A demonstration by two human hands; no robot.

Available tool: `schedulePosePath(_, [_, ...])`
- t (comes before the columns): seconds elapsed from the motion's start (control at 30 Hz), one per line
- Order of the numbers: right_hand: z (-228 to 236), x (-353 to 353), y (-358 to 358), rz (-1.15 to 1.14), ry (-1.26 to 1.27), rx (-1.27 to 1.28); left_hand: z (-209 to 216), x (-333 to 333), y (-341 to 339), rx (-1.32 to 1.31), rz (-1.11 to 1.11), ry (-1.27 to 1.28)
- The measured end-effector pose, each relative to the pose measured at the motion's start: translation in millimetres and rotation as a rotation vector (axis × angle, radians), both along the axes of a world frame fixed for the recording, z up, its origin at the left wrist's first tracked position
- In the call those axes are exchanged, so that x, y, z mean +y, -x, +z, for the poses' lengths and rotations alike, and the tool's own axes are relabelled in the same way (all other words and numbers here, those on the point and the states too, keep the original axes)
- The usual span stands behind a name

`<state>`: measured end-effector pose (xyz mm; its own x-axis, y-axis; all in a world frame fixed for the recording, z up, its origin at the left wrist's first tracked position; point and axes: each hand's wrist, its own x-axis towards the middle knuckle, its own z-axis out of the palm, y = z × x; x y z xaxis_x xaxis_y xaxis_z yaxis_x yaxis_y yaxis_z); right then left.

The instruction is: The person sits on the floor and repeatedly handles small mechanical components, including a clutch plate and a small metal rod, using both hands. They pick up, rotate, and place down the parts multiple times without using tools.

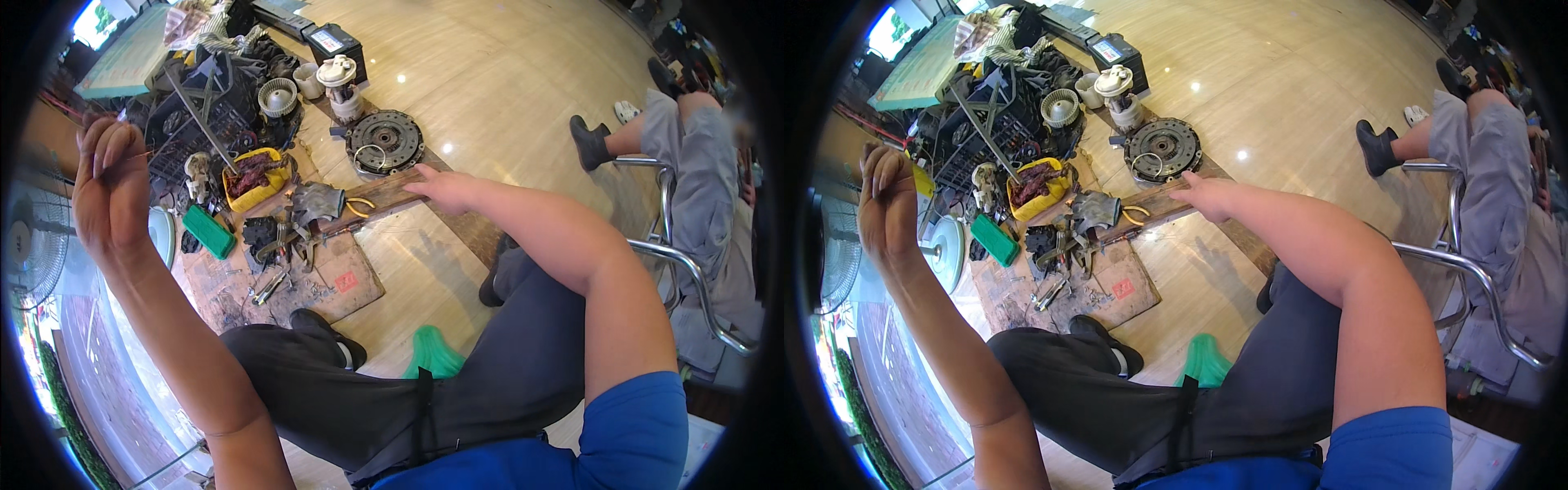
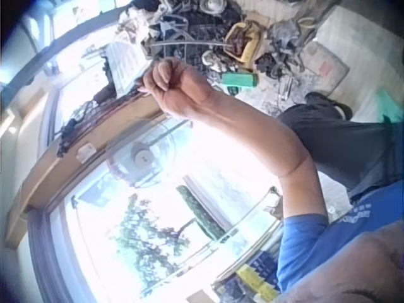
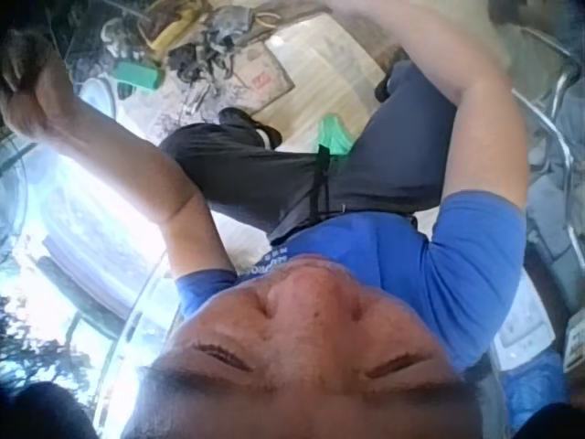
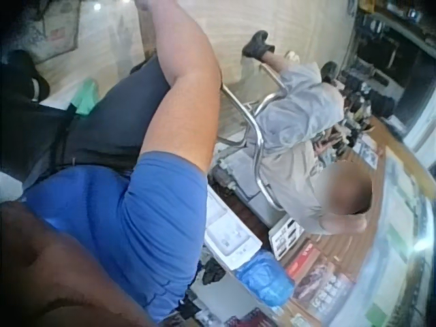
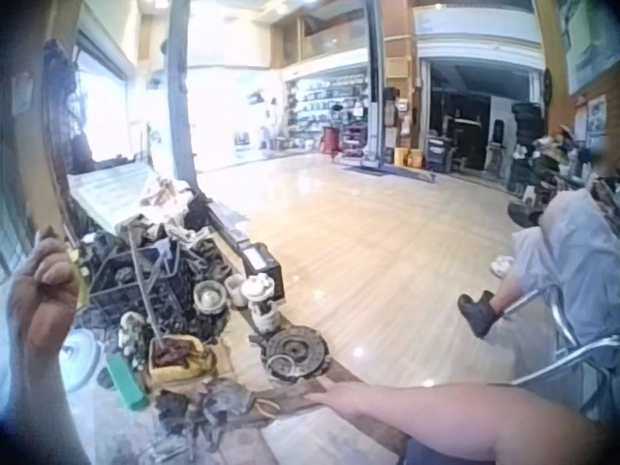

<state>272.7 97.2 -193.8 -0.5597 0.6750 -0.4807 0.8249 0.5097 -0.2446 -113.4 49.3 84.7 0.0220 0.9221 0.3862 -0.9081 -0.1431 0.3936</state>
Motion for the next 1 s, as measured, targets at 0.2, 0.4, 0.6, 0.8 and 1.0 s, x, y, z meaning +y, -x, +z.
schedulePosePath(0.2, [-10.9, 9.0, 3.3, 0.188, 0.238, -0.236, -5.4, -19.8, 28.8, 0.058, 0.03, -0.057])
schedulePosePath(0.4, [12.9, 40.9, -73.4, -0.234, 0.032, 0.017, -45.7, -31.5, 142.9, 0.174, 0.309, 0.1])
schedulePosePath(0.6, [55.8, 54.0, -145.6, -0.572, -0.216, 0.036, -114.9, -48.3, 283.4, 0.071, 0.545, 0.397])
schedulePosePath(0.8, [71.3, 54.9, -210.5, -0.689, -0.561, -0.018, -142.1, -48.9, 320.6, -0.017, 0.608, 0.459])
schedulePosePath(1.0, [111.8, 55.0, -250.0, -1.181, -0.664, 0.144, -154.1, -43.8, 319.2, -0.036, 0.676, 0.521])
